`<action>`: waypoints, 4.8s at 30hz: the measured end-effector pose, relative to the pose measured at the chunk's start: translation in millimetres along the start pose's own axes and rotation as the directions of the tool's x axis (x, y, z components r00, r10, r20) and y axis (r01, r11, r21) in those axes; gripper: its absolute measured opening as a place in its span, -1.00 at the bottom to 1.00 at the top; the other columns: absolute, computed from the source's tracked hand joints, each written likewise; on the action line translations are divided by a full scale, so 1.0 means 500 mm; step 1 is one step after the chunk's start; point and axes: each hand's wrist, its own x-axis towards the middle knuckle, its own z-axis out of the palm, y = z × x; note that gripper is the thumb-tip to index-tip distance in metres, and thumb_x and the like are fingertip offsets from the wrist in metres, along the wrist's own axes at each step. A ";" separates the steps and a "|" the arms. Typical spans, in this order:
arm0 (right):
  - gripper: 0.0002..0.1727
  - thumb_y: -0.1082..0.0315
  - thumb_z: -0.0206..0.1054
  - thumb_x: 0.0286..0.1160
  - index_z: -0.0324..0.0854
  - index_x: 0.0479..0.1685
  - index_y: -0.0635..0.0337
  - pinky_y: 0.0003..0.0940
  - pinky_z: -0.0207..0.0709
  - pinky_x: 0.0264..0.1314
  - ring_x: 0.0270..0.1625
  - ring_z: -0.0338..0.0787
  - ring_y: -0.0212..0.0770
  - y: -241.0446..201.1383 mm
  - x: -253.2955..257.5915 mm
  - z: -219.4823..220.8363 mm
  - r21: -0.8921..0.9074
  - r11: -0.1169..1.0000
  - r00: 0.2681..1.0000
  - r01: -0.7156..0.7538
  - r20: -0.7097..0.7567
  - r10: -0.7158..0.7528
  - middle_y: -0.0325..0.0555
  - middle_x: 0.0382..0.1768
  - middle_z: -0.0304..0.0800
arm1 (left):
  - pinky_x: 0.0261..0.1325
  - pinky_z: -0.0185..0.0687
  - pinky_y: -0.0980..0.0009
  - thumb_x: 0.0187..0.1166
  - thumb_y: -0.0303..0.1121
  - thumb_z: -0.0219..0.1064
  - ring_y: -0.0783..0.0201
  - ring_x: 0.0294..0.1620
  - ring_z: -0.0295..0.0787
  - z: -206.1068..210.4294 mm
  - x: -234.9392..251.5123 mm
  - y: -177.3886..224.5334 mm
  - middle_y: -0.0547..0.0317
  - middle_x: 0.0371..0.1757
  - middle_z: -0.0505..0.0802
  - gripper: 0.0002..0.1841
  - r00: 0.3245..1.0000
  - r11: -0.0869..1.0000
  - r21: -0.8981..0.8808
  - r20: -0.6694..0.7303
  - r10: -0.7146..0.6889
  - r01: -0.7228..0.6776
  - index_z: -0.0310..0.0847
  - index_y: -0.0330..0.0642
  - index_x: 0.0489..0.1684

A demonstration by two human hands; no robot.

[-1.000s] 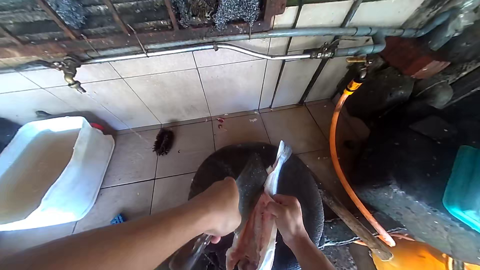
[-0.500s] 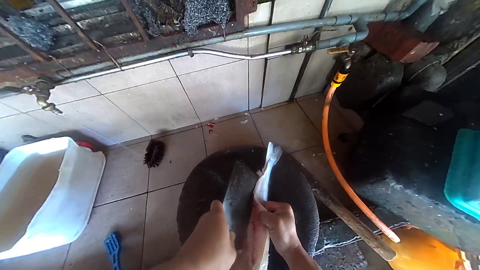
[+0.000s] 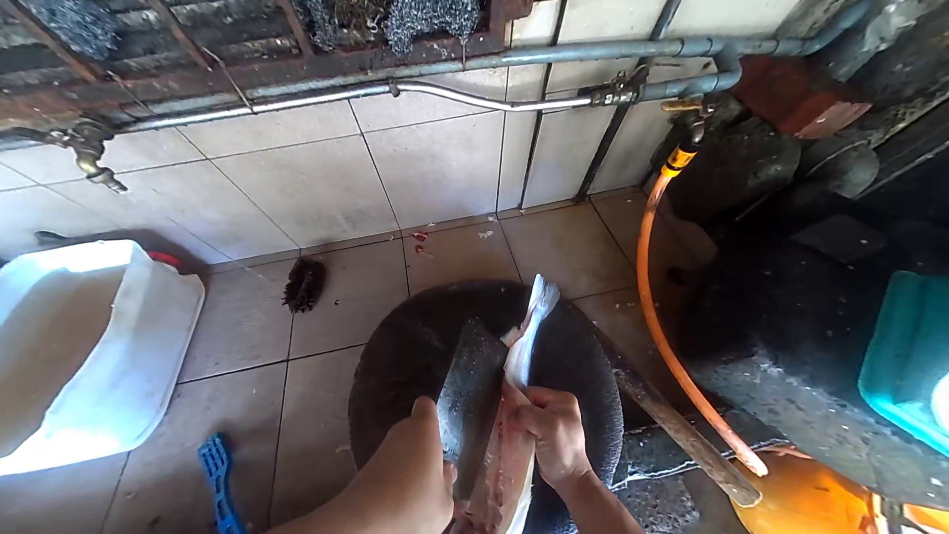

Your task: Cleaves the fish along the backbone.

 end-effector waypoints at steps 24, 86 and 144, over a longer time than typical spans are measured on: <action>-0.76 0.48 0.28 -0.05 0.46 -0.95 0.08 -0.39 0.34 -0.64 -0.71 0.50 -0.36 -0.009 -0.010 0.006 0.016 1.000 0.999 0.021 -0.031 -0.020 -0.25 -0.83 0.51 | 0.03 0.80 0.10 0.67 -0.36 0.37 -0.02 -0.09 0.87 0.040 -0.056 -0.064 -0.22 0.07 0.74 -0.36 0.994 0.995 -0.068 0.069 0.081 -0.076 0.05 -0.29 0.61; -0.94 0.37 0.35 0.05 0.69 -0.50 0.13 -0.36 0.45 -0.68 -0.66 0.63 -0.30 -0.006 -0.126 -0.074 0.131 0.990 0.960 -0.052 -0.268 0.085 -0.18 -0.63 0.70 | 0.07 0.80 -0.10 0.23 -0.60 0.45 -0.22 0.19 0.83 0.074 -0.101 0.076 -0.27 0.16 0.77 -0.13 0.965 0.694 0.699 -0.022 0.262 -0.172 0.03 -0.28 0.64; -0.92 0.48 0.36 0.13 0.59 -0.60 0.18 -0.37 0.40 -0.71 -0.74 0.54 -0.26 -0.008 -0.133 -0.064 0.113 0.991 0.950 -0.069 -0.296 0.100 -0.10 -0.74 0.58 | -0.02 0.82 -0.04 0.26 -0.40 0.57 -0.14 0.09 0.86 0.102 -0.098 0.063 -0.09 0.04 0.78 -0.19 0.960 0.642 0.762 -0.112 0.256 -0.082 0.13 -0.14 0.53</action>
